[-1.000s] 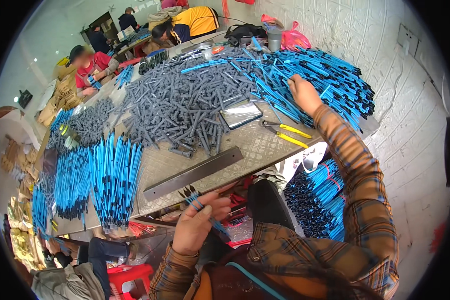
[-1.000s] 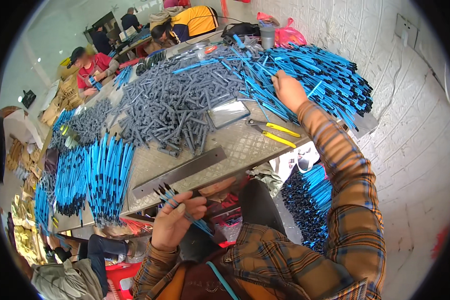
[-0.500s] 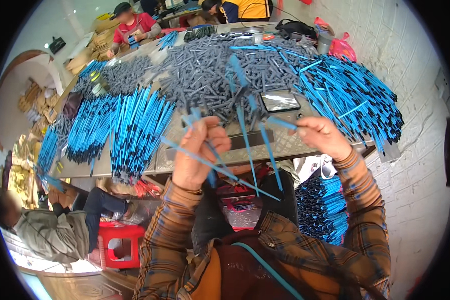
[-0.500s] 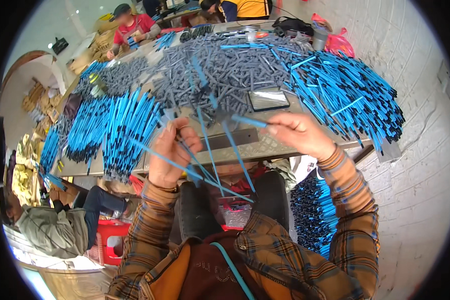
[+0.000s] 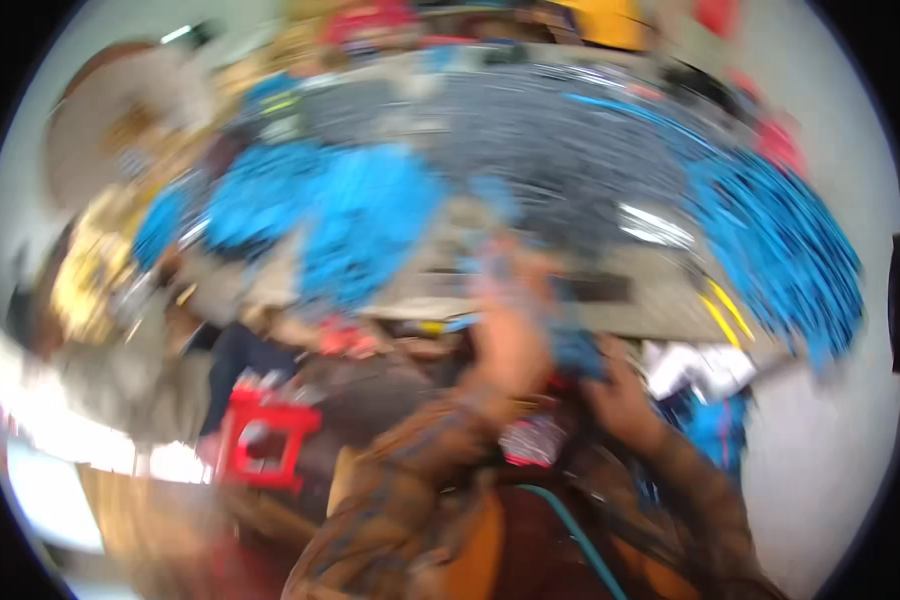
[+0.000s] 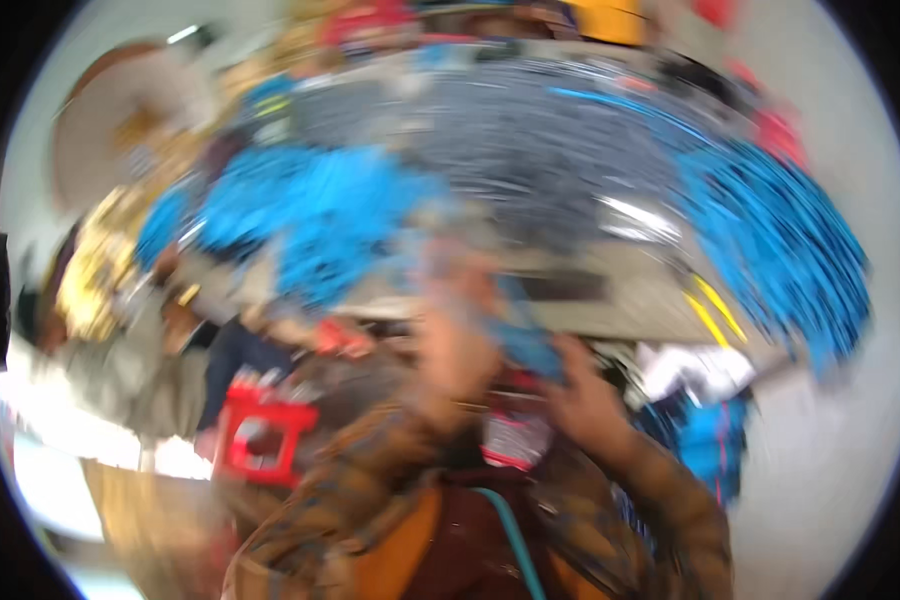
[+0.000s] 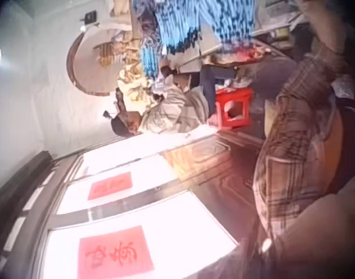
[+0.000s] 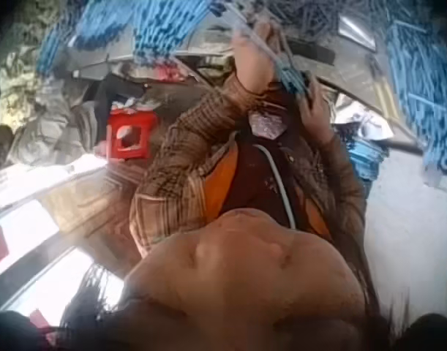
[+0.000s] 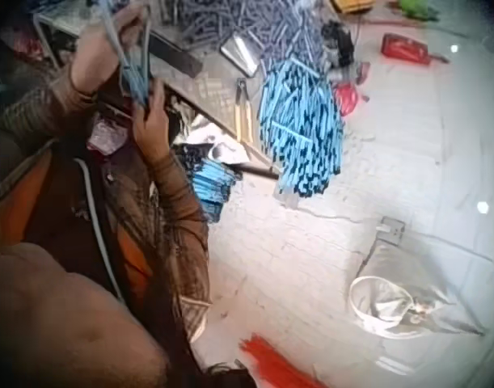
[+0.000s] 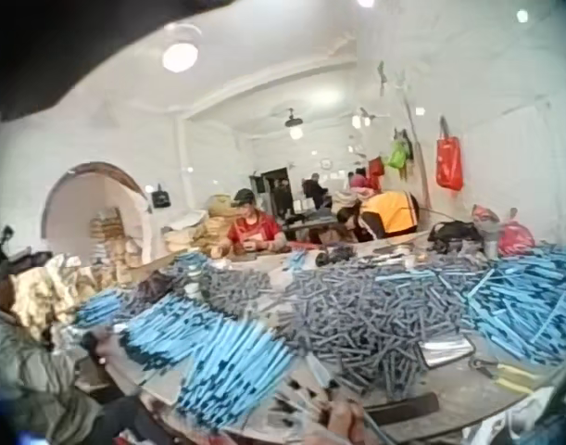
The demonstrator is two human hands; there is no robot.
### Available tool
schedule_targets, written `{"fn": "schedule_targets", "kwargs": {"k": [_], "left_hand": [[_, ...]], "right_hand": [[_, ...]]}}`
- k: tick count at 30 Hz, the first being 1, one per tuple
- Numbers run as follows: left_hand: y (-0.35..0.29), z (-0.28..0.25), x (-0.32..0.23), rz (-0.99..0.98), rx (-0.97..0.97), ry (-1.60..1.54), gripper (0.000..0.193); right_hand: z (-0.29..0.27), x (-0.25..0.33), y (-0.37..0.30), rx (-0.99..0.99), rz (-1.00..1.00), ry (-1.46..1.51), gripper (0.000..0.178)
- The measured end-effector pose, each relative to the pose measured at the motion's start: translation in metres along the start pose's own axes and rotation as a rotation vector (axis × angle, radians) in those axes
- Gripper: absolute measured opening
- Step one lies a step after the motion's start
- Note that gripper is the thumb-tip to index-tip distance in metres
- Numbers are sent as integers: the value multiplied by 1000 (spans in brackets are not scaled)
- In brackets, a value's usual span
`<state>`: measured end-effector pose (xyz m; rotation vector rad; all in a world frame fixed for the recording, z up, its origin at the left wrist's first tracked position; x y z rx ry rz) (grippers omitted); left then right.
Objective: The person assembles umbrella frames by stringing wire through the ends of plastic ribs, inserting them into a central plastic hub, and securing and cutting the wire using pliers.
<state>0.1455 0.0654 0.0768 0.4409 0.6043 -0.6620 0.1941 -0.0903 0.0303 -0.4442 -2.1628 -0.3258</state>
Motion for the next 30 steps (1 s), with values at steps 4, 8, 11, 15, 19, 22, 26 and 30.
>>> {"fn": "schedule_targets", "kwargs": {"k": [4,8,11,15,19,22,26,30], "left_hand": [[4,25,23,-30,-22,60,27],[-3,16,-8,106,51,62,22],[-6,26,-17,139,82,36,20],[-8,24,-24,137,68,1,16],[-9,23,-18,97,155,28,14],[-17,31,-19,146,256,124,14],[-34,32,-8,-116,298,-84,14],[-48,17,1,-207,143,-25,16]], "right_hand": [[-58,-62,-57,-269,242,71,49],[-56,-45,-47,-277,-56,-127,52],[-56,-11,-45,-273,-96,-142,53],[-32,-16,-33,309,287,32,52],[-161,-45,-2,-225,14,-280,46],[-298,-171,3,-348,353,-758,44],[-304,-235,-2,-22,825,-979,42],[-303,-224,-3,-246,714,-1042,39]]}}
Point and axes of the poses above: each hand's wrist, its own y-axis towards the middle knuckle, its own z-axis out of the palm, x = y × z, the point moved 10 cm from there along y, towards the middle knuckle, and after that the axes turned 7 degrees about x, right-handed, at the moved point
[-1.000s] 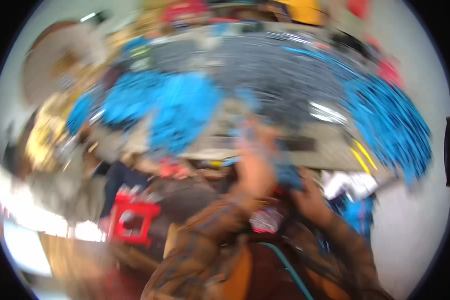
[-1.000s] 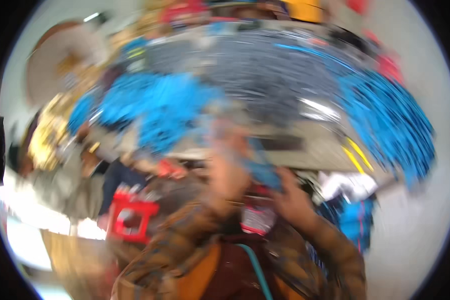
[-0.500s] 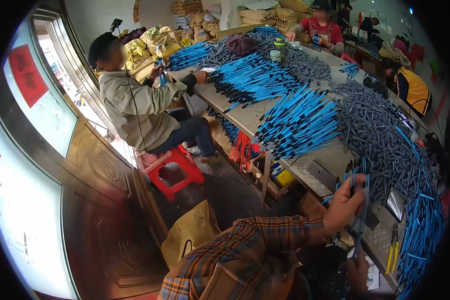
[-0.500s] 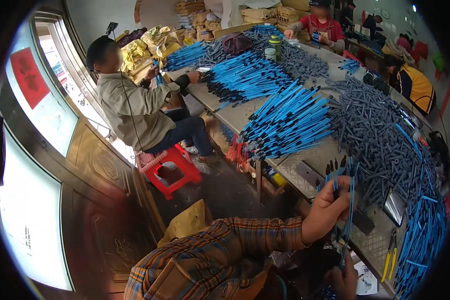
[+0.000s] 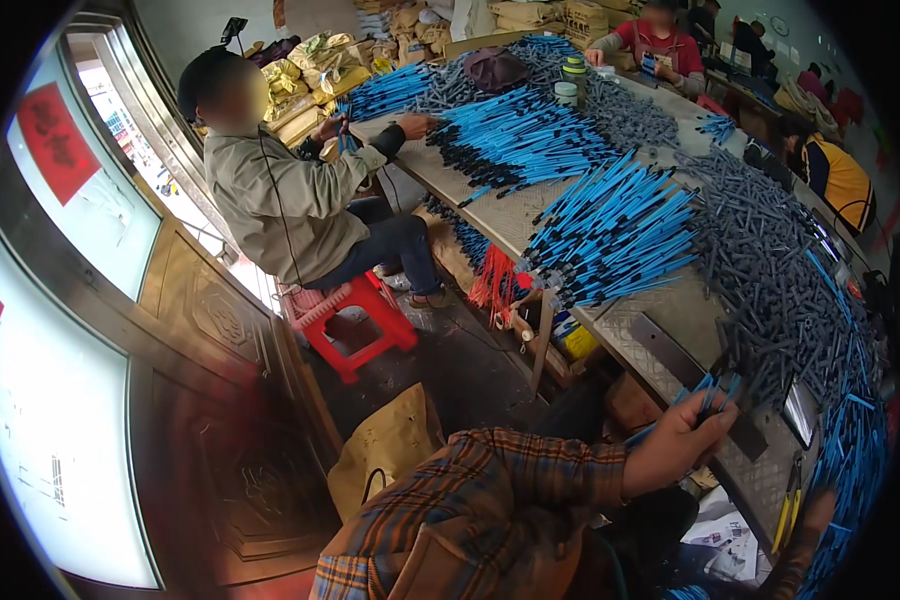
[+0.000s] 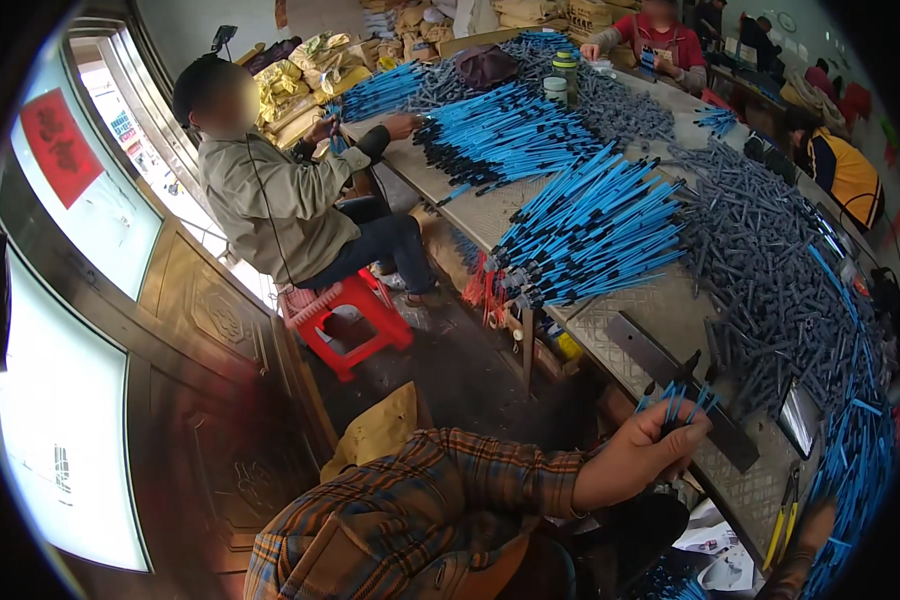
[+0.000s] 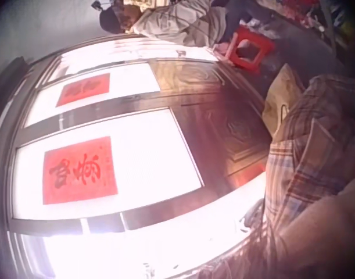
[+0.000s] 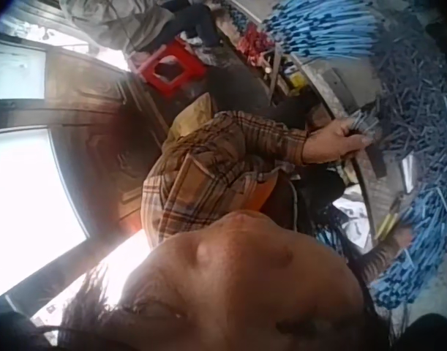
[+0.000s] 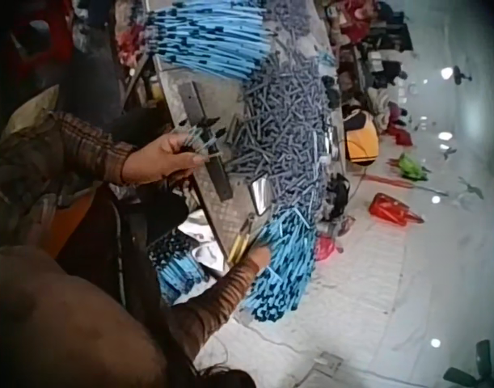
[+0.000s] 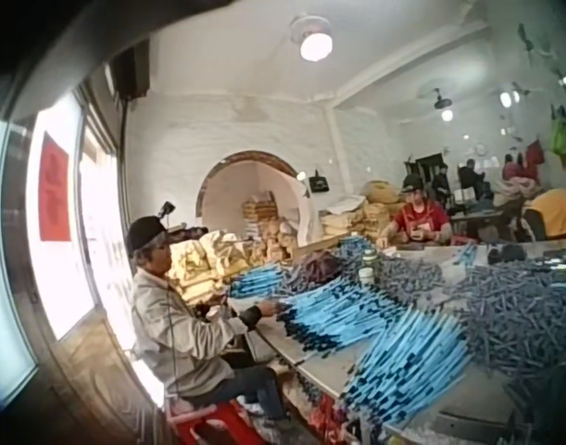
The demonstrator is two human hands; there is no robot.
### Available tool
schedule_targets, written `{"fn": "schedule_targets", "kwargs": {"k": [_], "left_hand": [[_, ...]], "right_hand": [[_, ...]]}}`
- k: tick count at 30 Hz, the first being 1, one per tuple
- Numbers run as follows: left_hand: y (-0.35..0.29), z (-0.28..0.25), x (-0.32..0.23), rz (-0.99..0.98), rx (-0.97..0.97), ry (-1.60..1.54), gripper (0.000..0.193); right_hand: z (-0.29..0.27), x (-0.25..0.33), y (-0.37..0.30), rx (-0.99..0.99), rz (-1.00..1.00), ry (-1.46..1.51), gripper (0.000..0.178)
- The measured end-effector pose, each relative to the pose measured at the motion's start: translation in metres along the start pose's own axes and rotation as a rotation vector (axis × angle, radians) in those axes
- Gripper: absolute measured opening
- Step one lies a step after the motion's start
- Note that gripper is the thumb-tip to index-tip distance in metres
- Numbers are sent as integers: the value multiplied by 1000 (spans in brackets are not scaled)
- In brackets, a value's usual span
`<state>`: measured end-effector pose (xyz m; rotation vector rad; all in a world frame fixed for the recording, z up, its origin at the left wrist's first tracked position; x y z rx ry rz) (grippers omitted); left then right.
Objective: The person assembles umbrella frames by stringing wire through the ends of plastic ribs, inserting them into a central plastic hub, and securing and cutting the wire using pliers.
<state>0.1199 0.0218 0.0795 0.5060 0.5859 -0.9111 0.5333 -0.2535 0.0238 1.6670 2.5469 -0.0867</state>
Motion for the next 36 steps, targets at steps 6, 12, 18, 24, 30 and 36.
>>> {"fn": "schedule_targets", "kwargs": {"k": [6,12,18,24,30,36], "left_hand": [[2,4,6,140,110,240,21],[-7,9,23,76,169,131,22],[-40,33,31,175,311,597,22],[-85,37,41,-38,765,676,21],[-103,3,40,-113,771,634,20],[-55,-45,50,-317,163,489,19]], "right_hand": [[26,-99,38,-293,-145,828,37],[5,-57,20,-21,-296,425,36],[19,-28,3,-163,-197,13,31],[17,-114,38,-338,-231,330,40],[-17,-93,-12,-405,-42,884,36],[-55,124,-197,4,-337,1796,15]]}}
Point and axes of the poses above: each hand's wrist, its own y-axis towards the middle knuckle, its own z-axis out of the palm, x = y × z, the point moved 10 cm from there along y, towards the middle knuckle, and after that the axes turned 7 degrees about x, right-handed, at the moved point
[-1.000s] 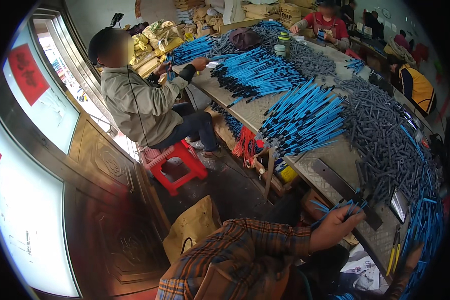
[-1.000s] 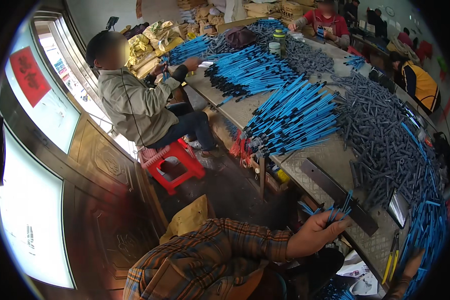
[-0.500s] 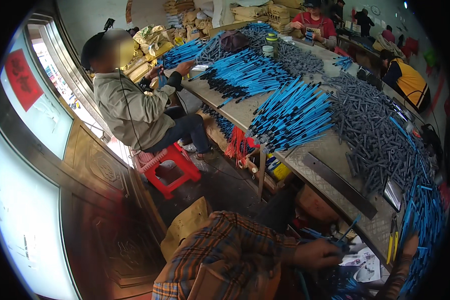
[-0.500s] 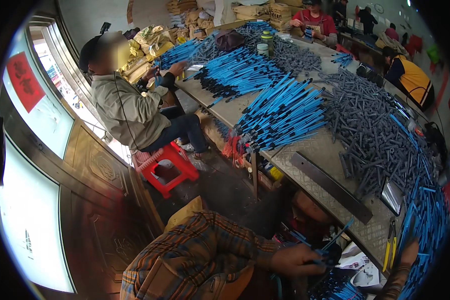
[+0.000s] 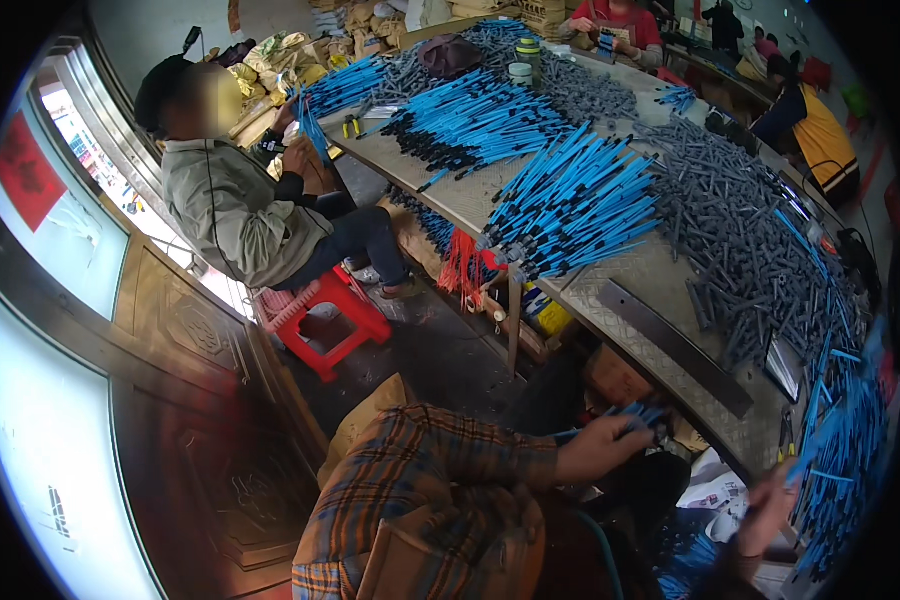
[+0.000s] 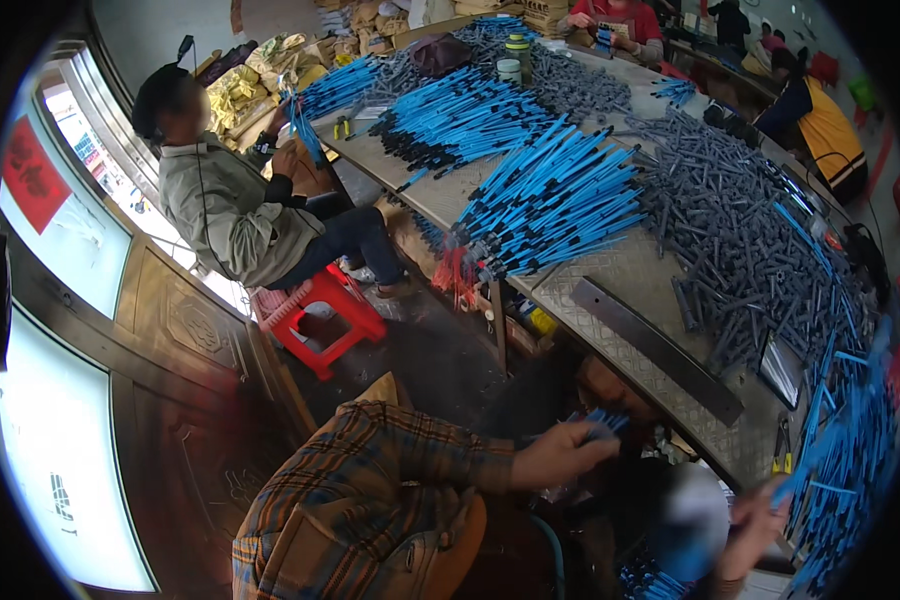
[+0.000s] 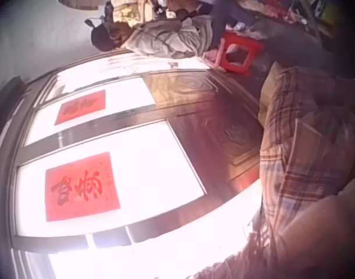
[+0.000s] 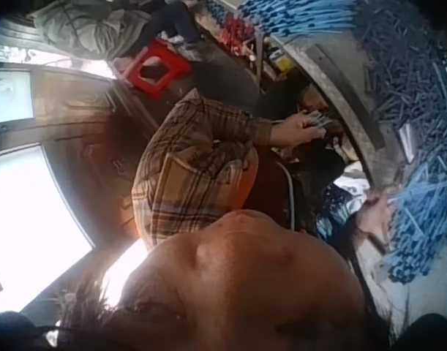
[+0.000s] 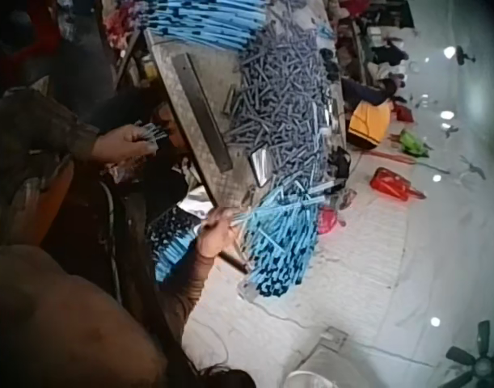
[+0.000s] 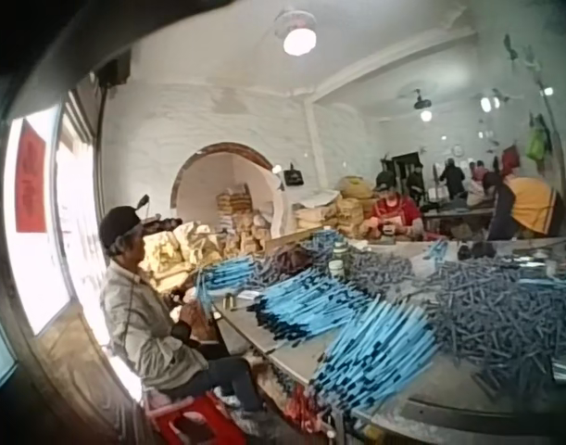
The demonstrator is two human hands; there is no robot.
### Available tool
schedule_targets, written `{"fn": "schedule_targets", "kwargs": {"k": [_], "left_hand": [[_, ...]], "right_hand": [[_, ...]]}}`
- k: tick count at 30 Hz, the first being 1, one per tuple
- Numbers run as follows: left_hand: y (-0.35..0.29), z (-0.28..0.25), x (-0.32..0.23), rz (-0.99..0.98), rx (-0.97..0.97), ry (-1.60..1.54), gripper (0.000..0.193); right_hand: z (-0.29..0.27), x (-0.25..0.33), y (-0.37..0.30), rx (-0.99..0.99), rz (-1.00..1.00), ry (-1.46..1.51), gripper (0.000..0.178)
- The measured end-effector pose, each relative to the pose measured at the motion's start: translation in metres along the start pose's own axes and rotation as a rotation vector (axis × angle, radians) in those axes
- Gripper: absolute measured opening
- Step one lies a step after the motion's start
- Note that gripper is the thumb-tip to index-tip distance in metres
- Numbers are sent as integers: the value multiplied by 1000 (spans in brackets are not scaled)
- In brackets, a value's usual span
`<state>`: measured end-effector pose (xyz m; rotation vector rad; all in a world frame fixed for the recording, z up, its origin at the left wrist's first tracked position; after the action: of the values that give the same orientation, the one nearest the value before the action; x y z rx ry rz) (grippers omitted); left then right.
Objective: The person assembles umbrella frames by stringing wire through the ends of plastic ribs, inserting them into a central plastic hub, and securing and cutting the wire using pliers.
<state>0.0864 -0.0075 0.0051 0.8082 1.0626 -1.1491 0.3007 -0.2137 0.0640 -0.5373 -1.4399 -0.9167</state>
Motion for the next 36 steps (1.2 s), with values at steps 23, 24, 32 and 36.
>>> {"fn": "schedule_targets", "kwargs": {"k": [23,24,32,36], "left_hand": [[11,27,-9,-227,134,-155,23],[7,17,-20,-199,86,-163,26],[26,-10,-56,2,-219,-513,25],[57,-2,-82,269,-183,-408,23]], "right_hand": [[145,-20,9,347,190,-127,24],[132,-20,12,279,187,-138,24],[92,-19,-10,311,159,-247,25],[109,-4,-27,304,-34,-425,22]]}}
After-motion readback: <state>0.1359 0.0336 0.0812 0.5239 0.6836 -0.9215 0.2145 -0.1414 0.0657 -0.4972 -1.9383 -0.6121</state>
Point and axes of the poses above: each hand's wrist, its own y-axis towards the middle knuckle, its own z-axis out of the palm, x = y × z, the point moved 10 cm from there along y, towards the middle knuckle, and after that the axes turned 7 degrees about x, right-handed, at the moved point
